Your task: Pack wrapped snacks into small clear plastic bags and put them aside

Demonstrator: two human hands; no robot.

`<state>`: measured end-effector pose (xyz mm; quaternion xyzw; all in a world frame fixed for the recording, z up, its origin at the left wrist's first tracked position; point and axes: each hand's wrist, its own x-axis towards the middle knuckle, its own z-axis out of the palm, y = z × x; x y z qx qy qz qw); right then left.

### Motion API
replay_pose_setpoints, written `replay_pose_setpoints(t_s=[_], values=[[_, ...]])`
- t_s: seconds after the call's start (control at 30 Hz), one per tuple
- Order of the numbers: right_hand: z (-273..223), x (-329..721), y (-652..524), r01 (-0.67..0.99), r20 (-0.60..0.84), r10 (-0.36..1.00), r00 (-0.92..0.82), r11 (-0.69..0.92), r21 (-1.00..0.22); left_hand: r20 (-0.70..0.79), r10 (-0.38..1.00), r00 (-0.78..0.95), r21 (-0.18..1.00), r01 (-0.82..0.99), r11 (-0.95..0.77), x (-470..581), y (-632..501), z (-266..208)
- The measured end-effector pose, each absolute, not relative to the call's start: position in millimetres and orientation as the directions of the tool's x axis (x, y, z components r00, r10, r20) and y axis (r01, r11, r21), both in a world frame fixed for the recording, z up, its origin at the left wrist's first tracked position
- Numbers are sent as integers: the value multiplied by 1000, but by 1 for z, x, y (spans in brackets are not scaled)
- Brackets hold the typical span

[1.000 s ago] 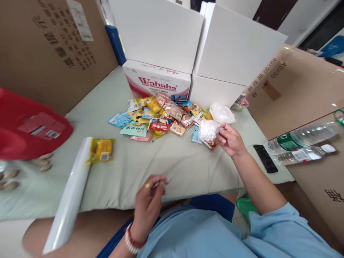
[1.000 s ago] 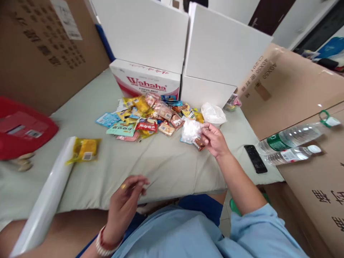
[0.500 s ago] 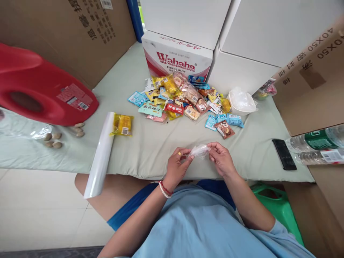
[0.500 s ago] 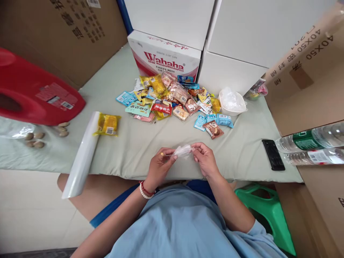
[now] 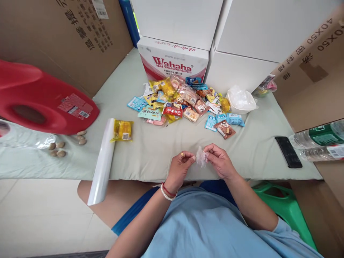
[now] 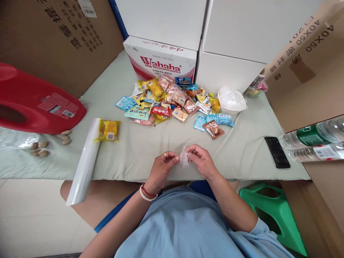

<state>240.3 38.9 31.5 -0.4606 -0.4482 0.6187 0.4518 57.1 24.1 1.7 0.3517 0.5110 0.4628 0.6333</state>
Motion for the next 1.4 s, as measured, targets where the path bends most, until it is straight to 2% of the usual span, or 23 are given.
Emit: replay_pose_setpoints(t_s=[0.13,0.33,0.43,0.53,0.67,0.77,0.83,0.93,1.03,1.1,1.17,1.23,1.3,1.4], values=[[35,250,40,-222,-187,975,-121,-210,-952,-363,932,15,885,-308,350,57,22,5],[38,243,37,-357,-230,951,-208,-293,-887,-342,923,176,870,-313,382,72,18,14],[38,241,39,-413,-245,943,-224,-319,-853,-332,937,111,882,-315,350,71,20,10],[37,252,44,-422,-259,956,-136,-293,-858,-341,938,60,880,-330,341,57,20,5],[30,274,50,-324,-300,953,-38,-296,-899,-357,930,91,841,-402,362,36,16,7],[21,284,47,-168,-295,955,-37,-297,-940,-371,913,170,779,-479,405,33,13,13],[21,286,42,38,-188,982,-33,-187,-982,-398,899,181,744,-510,432,35,12,14],[30,287,28,310,109,982,-156,153,-938,-436,890,134,750,-493,441,39,13,11],[41,280,15,348,340,902,-267,419,-838,-430,896,110,778,-458,430,41,14,6],[39,269,11,413,403,859,-316,507,-757,-428,897,116,784,-447,431,42,14,6],[29,255,12,496,383,839,-388,540,-680,-426,897,115,784,-449,429,43,12,7],[15,241,16,539,334,848,-411,521,-662,-414,905,100,786,-463,410,45,7,8],[3,230,19,541,305,878,-369,470,-698,-387,919,74,805,-458,376,47,1,6],[-2,223,22,459,267,919,-291,379,-804,-383,923,49,840,-397,369,49,-9,0]])
